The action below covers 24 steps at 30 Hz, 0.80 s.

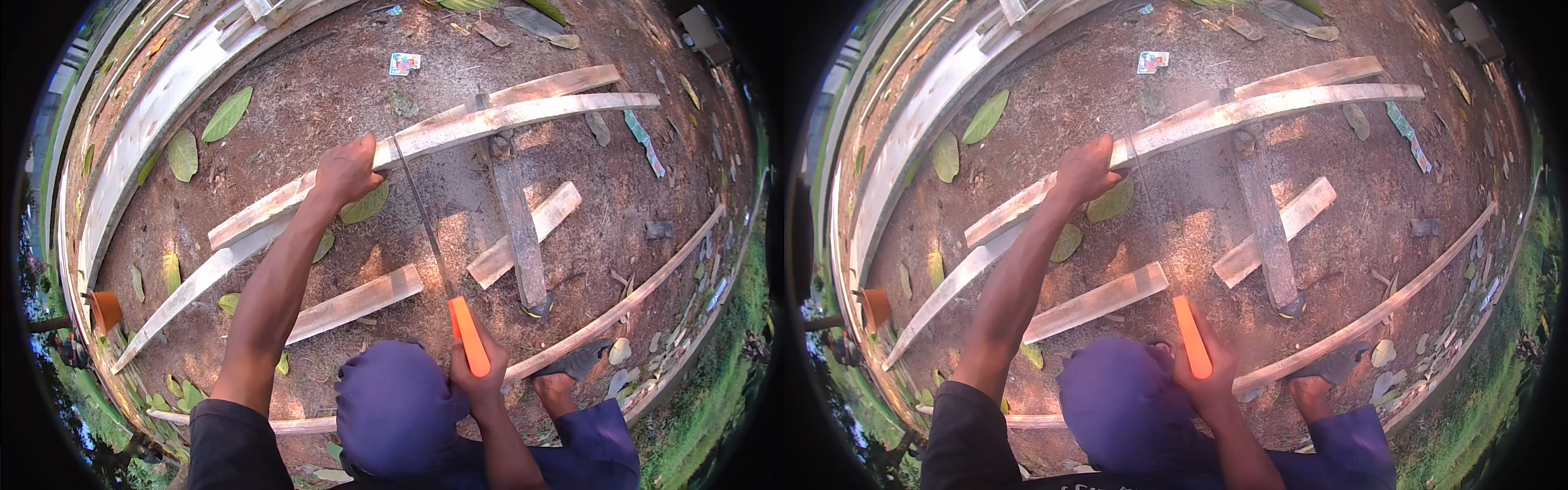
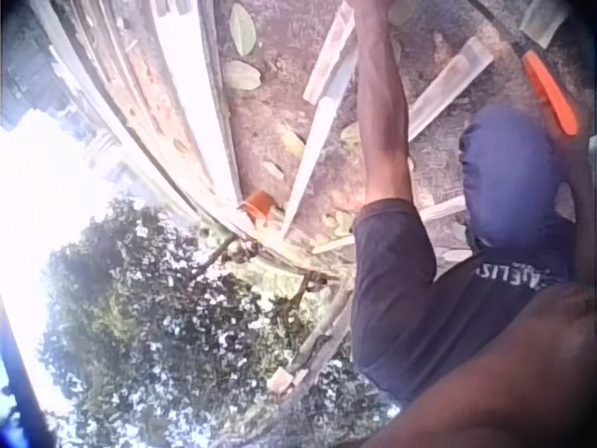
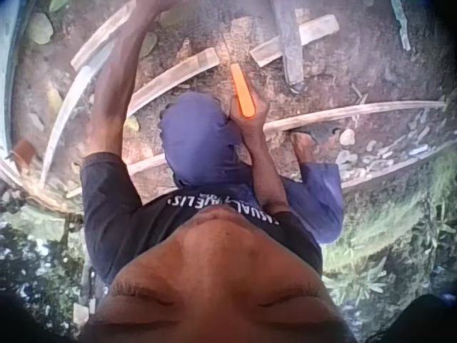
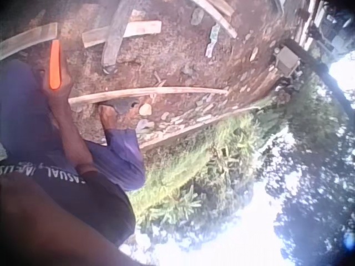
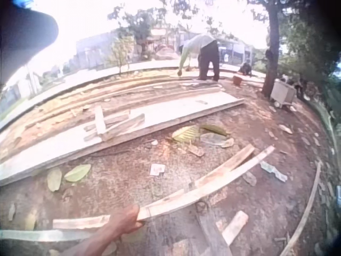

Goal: The person uses a hand saw to cut a long wooden plank into shorter pieces. They repeatedly position the plank, saw through it, and separate the cut sections on the ground.

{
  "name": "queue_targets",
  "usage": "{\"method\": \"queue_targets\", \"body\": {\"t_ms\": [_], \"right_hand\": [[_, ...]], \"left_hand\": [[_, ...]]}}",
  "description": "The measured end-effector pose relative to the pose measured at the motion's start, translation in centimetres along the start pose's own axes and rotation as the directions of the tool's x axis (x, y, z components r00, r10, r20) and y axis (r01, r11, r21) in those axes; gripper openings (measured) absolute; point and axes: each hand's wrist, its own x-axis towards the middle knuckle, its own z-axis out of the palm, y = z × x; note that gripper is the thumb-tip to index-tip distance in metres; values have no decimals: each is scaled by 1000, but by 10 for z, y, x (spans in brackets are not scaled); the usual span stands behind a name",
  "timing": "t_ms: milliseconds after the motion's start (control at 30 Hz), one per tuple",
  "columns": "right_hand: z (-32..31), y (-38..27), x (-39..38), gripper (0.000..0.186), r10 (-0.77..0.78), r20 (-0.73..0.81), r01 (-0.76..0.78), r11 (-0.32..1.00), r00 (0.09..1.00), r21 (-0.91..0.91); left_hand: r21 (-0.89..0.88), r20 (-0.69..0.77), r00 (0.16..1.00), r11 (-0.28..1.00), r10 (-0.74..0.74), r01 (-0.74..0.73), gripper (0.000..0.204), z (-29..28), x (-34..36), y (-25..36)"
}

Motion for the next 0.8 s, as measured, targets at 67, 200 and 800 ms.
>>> {"method": "queue_targets", "body": {"t_ms": [67,200,800], "right_hand": [[33,16,72,57,128,56,-132,989,990,68],[65,19,154,55,40,26,-42,997,999,72],[20,1,57,59,206,70,-212,973,976,89]], "left_hand": [[26,0,1000,1000,0,0,52,-1,7,4],[31,-17,999,999,36,-36,51,0,21,7],[94,-9,1000,995,-21,22,50,-9,10,3]]}}
